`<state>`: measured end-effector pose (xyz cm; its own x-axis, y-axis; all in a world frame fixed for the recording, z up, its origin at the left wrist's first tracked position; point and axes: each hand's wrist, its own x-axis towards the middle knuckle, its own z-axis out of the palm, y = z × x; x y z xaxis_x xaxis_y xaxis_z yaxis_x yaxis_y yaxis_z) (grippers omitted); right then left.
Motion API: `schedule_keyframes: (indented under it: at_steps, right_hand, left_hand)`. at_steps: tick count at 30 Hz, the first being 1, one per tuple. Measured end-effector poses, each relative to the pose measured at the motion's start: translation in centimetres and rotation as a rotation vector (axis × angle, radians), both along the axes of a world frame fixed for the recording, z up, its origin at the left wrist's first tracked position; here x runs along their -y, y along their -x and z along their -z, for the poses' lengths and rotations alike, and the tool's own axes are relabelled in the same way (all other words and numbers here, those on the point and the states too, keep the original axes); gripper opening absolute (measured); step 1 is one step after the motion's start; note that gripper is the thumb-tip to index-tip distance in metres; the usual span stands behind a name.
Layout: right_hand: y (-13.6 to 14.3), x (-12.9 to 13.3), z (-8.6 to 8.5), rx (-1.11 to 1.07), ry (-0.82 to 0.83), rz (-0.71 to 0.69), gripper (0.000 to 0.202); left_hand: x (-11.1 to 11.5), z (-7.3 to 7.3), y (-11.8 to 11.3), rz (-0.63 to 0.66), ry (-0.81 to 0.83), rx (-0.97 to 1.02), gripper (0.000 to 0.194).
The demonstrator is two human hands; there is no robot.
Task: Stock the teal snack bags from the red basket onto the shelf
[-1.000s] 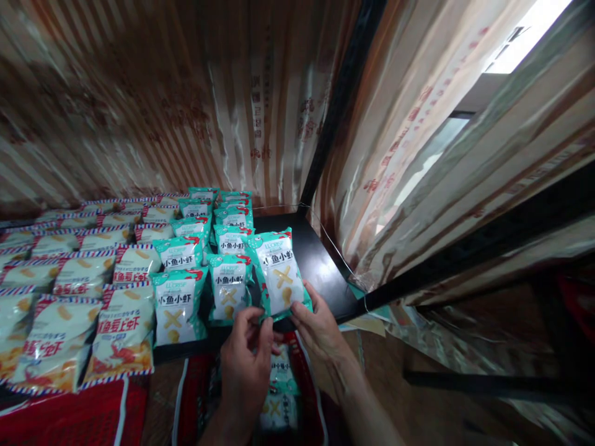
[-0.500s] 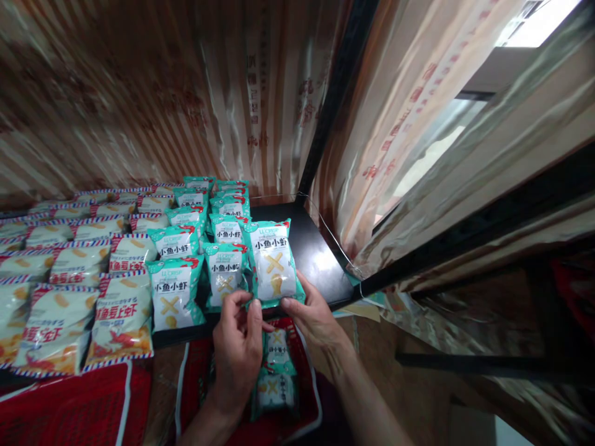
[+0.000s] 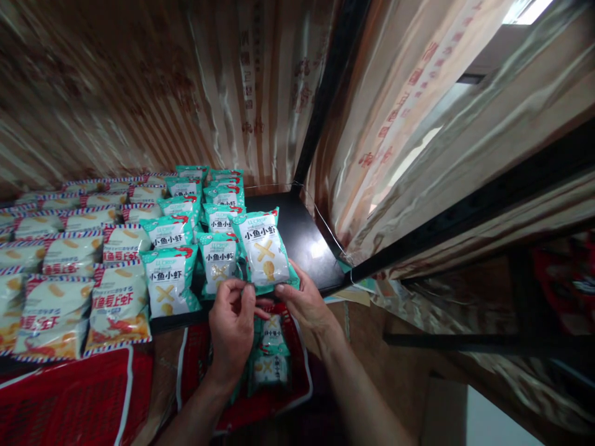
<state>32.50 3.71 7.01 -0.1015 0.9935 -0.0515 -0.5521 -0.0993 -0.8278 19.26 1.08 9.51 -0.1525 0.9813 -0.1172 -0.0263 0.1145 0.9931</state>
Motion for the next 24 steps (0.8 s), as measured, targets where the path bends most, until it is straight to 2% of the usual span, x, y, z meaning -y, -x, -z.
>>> schedule_keyframes:
  at_steps: [8, 15, 24]
  right_hand:
    - [-0.10, 0.10, -0.03, -0.015, -0.001, 0.022, 0.055]
    - [-0.11, 0.17, -0.12, -0.019, 0.003, 0.022, 0.054]
    - [-0.25, 0.26, 0.40, 0.004, -0.035, -0.070, 0.056]
  left_hand:
    - [-0.26, 0.27, 0.10, -0.016, -0.035, -0.039, 0.029]
    - [-0.21, 0.10, -0.19, -0.034, -0.009, 0.043, 0.034]
    - [-0.50, 0.80, -0.16, -0.089, -0.091, -0.041, 0.033]
